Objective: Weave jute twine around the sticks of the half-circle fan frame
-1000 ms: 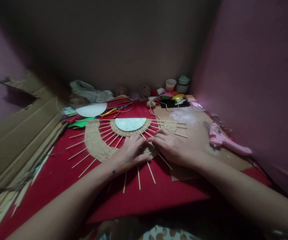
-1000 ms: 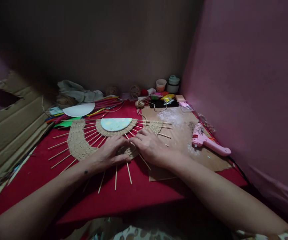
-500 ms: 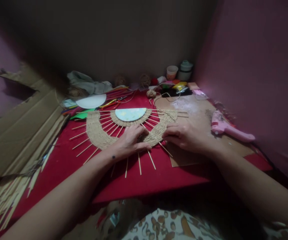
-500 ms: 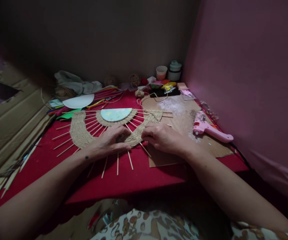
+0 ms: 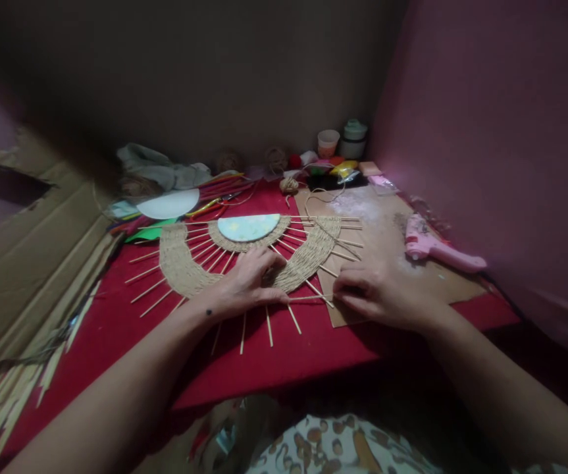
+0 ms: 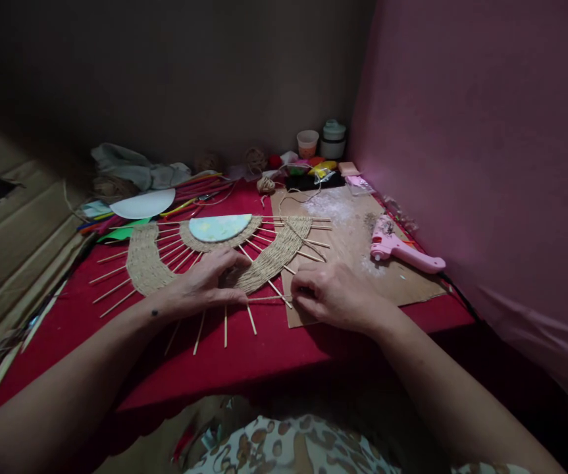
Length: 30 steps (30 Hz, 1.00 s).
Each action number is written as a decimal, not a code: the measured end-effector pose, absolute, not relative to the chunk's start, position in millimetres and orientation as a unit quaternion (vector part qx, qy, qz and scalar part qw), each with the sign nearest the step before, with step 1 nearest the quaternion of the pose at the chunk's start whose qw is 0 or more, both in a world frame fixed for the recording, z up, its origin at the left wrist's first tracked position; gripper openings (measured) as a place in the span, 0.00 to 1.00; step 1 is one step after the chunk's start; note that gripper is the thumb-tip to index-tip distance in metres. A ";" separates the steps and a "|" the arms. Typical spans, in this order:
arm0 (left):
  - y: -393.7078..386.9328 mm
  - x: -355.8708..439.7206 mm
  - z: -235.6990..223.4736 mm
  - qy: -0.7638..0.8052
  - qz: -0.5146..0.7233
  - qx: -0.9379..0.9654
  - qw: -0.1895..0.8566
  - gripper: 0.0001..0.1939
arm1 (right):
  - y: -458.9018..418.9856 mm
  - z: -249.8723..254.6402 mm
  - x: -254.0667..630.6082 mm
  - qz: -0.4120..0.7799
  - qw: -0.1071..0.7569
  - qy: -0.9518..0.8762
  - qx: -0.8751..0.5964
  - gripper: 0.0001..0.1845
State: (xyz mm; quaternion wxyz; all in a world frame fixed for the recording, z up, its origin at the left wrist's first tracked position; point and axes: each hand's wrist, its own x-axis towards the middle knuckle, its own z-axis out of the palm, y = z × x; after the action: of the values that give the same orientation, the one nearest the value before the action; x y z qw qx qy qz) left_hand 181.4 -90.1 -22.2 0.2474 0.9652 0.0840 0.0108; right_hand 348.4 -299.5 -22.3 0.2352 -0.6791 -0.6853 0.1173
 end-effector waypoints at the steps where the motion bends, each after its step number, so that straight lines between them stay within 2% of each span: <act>1: -89.9 181.3 -23.0 0.081 0.012 0.966 0.244 0.26 | -302.0 -23.5 348.2 0.124 0.239 -0.684 -0.678 0.07; 7: -89.2 182.5 -24.0 0.067 0.015 0.970 0.233 0.23 | -311.7 -23.3 345.6 0.171 0.277 -0.668 -0.670 0.06; 11: -88.8 183.1 -23.6 0.062 0.026 0.970 0.232 0.24 | -312.5 -23.5 345.7 0.161 0.292 -0.676 -0.658 0.06; 22: -89.2 182.3 -18.6 0.088 0.018 0.962 0.259 0.27 | -309.7 -29.1 347.9 0.152 0.271 -0.675 -0.669 0.06; 25: -94.7 185.2 -14.1 0.095 0.056 0.968 0.226 0.22 | -309.4 -29.9 348.4 0.146 0.275 -0.675 -0.669 0.06; 30: -116.5 197.1 -11.3 -0.008 0.127 0.989 0.081 0.08 | -310.7 -28.7 347.7 0.138 0.270 -0.671 -0.676 0.06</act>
State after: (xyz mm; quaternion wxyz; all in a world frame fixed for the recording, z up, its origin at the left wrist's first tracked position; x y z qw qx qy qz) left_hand 197.1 -116.5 -11.3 0.0808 0.9886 -0.0077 0.1267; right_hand 347.7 -310.7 -28.7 0.2705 -0.6764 -0.6711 0.1376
